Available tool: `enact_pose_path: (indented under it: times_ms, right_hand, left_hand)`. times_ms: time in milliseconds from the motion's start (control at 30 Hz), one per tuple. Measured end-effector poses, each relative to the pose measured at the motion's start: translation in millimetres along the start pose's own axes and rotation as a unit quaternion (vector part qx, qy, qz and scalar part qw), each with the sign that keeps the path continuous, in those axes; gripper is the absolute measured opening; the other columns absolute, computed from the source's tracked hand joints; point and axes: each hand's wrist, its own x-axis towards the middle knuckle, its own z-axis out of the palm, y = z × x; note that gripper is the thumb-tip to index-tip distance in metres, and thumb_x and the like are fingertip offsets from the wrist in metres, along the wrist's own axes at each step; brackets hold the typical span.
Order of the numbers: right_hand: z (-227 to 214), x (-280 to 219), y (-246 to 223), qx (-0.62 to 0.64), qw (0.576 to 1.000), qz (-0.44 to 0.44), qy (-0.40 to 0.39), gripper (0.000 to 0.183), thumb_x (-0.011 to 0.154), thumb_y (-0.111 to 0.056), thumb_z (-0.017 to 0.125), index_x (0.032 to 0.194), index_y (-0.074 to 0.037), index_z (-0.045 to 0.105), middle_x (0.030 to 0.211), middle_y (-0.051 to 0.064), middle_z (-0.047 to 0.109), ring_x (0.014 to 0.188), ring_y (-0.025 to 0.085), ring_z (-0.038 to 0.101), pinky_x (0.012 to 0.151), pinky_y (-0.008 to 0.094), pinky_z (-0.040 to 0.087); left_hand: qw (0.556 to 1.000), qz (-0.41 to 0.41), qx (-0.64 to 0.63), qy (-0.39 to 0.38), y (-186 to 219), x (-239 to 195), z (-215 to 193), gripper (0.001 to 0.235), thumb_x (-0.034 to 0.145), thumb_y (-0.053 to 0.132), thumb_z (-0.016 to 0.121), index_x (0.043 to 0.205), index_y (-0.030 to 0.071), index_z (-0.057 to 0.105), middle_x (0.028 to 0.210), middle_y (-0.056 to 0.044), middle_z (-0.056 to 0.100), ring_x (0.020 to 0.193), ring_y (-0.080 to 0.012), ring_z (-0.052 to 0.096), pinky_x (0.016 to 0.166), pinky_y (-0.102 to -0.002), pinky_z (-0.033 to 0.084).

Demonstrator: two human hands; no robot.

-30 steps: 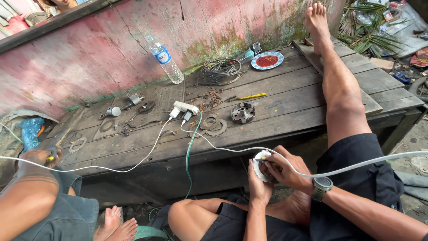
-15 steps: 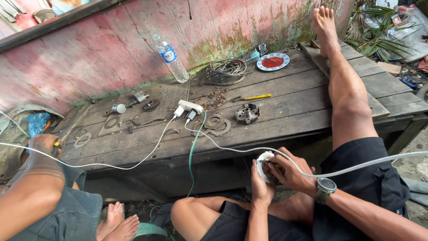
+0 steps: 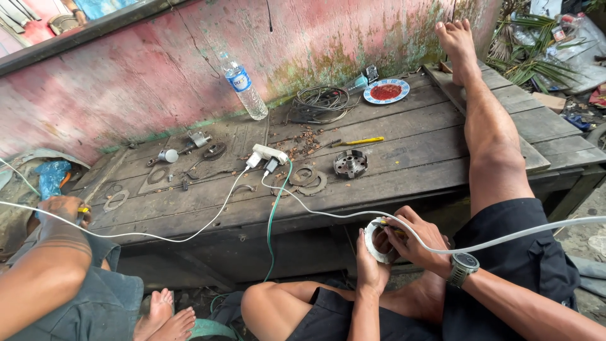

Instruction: Inspecting and manipulating a motorcycle stator coil on a workbench to check wiring and connections.

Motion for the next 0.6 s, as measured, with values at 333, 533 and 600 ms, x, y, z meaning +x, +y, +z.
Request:
enact_pose_path:
  times_ms: [333,533,600]
  right_hand:
    - [3.2,-1.0,0.9,0.009,1.000,-0.007,-0.010,0.023,0.093,-0.037,0.065,0.111,-0.023,0.068,0.107,0.002,0.061,0.065,0.024,0.067,0.050,0.041,0.054]
    - [-8.0,-3.9,-17.5,-0.062,0.998,0.005,-0.033,0.017,0.092,-0.040,0.064,0.105,-0.029,0.067,0.108,-0.006,0.062,0.063,0.022,0.069,0.039,0.045,0.050]
    - [1.7,-5.8,-9.0,-0.053,0.998,-0.018,-0.035,0.019,0.093,-0.038,0.062,0.107,-0.026,0.066,0.103,-0.004,0.060,0.061,0.023,0.067,0.039,0.044,0.049]
  left_hand:
    - [1.000,-0.004,-0.012,-0.004,-1.9,0.6,-5.0,0.058,0.102,0.054,0.038,0.129,0.012,0.067,0.112,-0.007,0.070,0.111,-0.0221,0.064,0.089,-0.038,0.053]
    - [1.000,0.001,-0.023,-0.015,-4.2,3.6,-5.8,0.056,0.103,0.052,0.039,0.126,0.009,0.067,0.113,-0.008,0.070,0.108,-0.0192,0.064,0.092,-0.030,0.051]
    - [0.999,0.009,-0.029,-0.013,-6.1,5.3,-10.8,0.054,0.104,0.051,0.040,0.122,0.008,0.067,0.108,-0.008,0.069,0.104,-0.0183,0.065,0.090,-0.029,0.052]
